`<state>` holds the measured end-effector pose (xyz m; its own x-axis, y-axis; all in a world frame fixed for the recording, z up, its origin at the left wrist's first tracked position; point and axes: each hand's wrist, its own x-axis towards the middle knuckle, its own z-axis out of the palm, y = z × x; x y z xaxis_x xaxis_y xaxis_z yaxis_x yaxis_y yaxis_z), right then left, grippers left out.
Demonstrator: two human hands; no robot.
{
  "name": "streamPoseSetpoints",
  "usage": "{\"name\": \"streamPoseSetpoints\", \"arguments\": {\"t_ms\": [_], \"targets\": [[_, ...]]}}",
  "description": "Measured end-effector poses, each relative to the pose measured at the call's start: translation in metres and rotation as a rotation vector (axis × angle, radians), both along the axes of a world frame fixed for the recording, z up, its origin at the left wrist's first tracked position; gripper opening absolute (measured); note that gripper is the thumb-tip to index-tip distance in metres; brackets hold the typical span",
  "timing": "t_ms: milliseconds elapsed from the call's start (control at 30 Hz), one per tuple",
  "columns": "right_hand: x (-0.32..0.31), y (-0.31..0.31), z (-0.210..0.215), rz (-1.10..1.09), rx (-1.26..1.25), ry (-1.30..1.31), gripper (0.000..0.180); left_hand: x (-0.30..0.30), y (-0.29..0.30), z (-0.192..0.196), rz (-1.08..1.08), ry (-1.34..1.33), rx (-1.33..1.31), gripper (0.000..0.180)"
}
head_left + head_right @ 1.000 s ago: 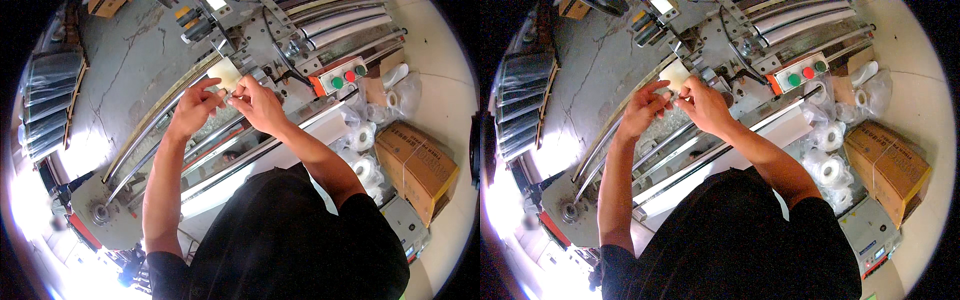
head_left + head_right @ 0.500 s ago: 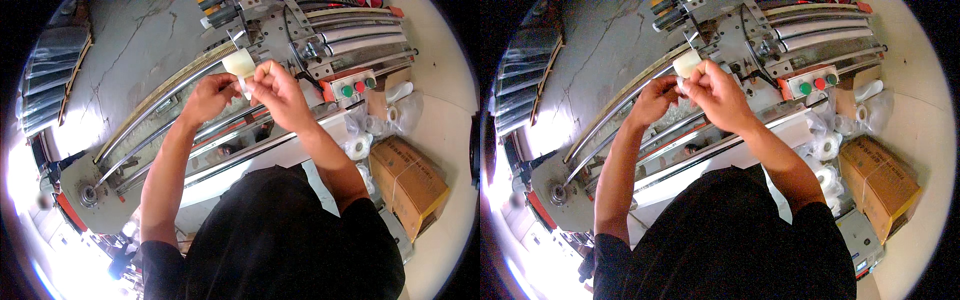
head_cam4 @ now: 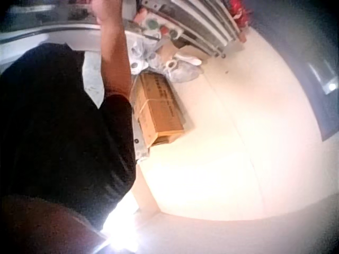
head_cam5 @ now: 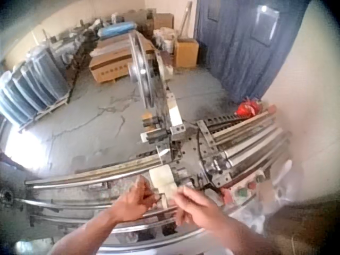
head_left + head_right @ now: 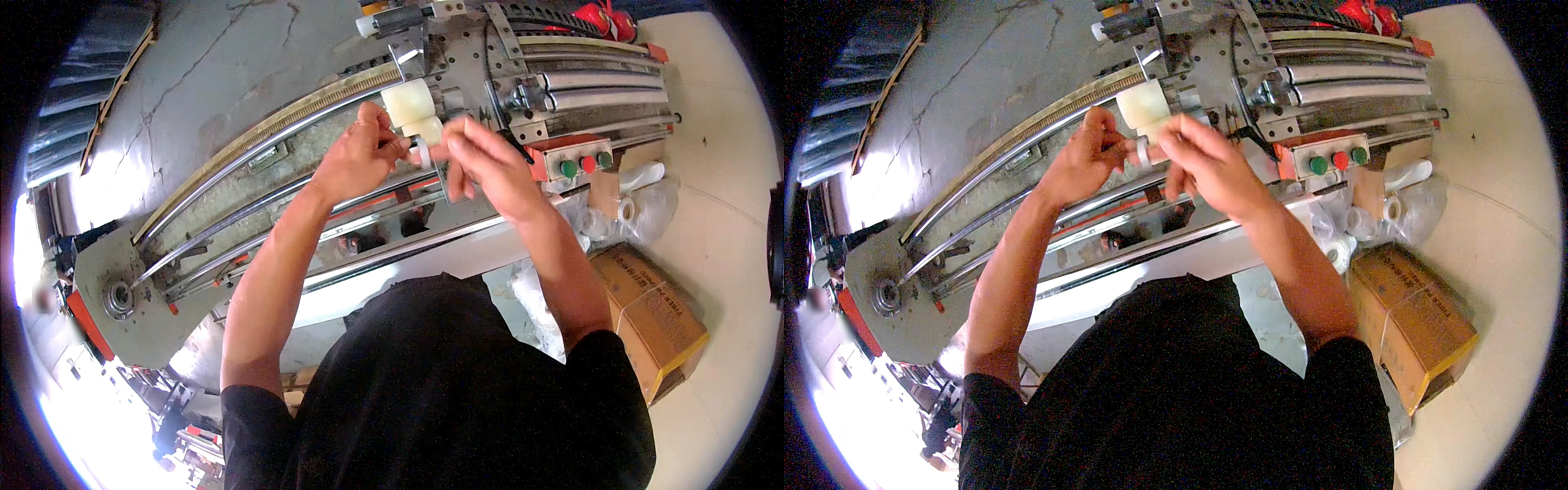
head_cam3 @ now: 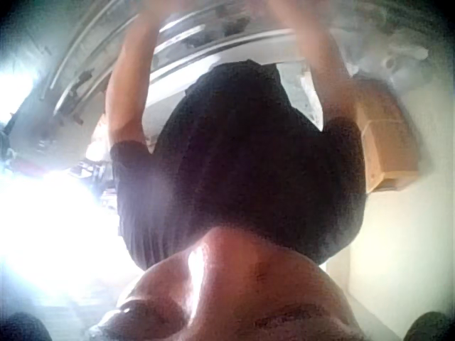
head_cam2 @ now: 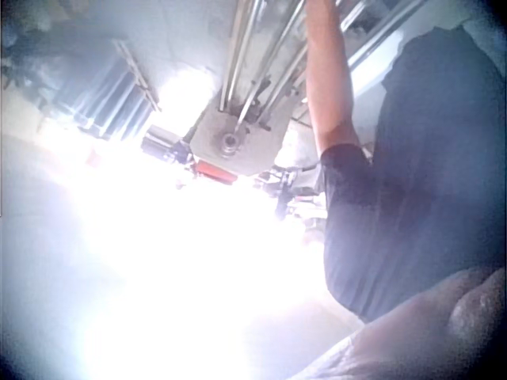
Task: The person repeatedly places long metal rods into a wrapping machine, operates the machine to apply a white protective sleeve, and removes the wrapped rods. The person stacks the finished rods and retrieves new ones from a nearby pile to continue the process.
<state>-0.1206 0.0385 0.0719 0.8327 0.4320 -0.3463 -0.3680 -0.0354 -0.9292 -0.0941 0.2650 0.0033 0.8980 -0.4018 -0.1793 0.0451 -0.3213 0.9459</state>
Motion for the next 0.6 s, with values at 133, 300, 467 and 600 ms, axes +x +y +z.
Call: {"name": "streamPoseSetpoints", "arguments": {"t_ms": [133, 300, 467, 600], "targets": [[0.048, 0.012, -0.008, -0.036, -0.058, 0.019, 0.028, -0.003, -0.003, 0.012, 0.009, 0.093, -0.038, 0.032], [0.039, -0.004, -0.036, 0.015, -0.126, 0.214, 0.031, -0.01, -0.005, 0.021, 0.003, 0.036, 0.038, 0.032], [0.006, 0.0, -0.033, 0.085, -0.169, 0.212, 0.027, -0.011, -0.011, 0.03, 0.018, -0.038, 0.186, 0.033], [0.002, 0.013, -0.043, -0.015, -0.254, 0.121, 0.026, -0.004, -0.013, 0.036, -0.031, 0.015, 0.304, 0.033]]}}
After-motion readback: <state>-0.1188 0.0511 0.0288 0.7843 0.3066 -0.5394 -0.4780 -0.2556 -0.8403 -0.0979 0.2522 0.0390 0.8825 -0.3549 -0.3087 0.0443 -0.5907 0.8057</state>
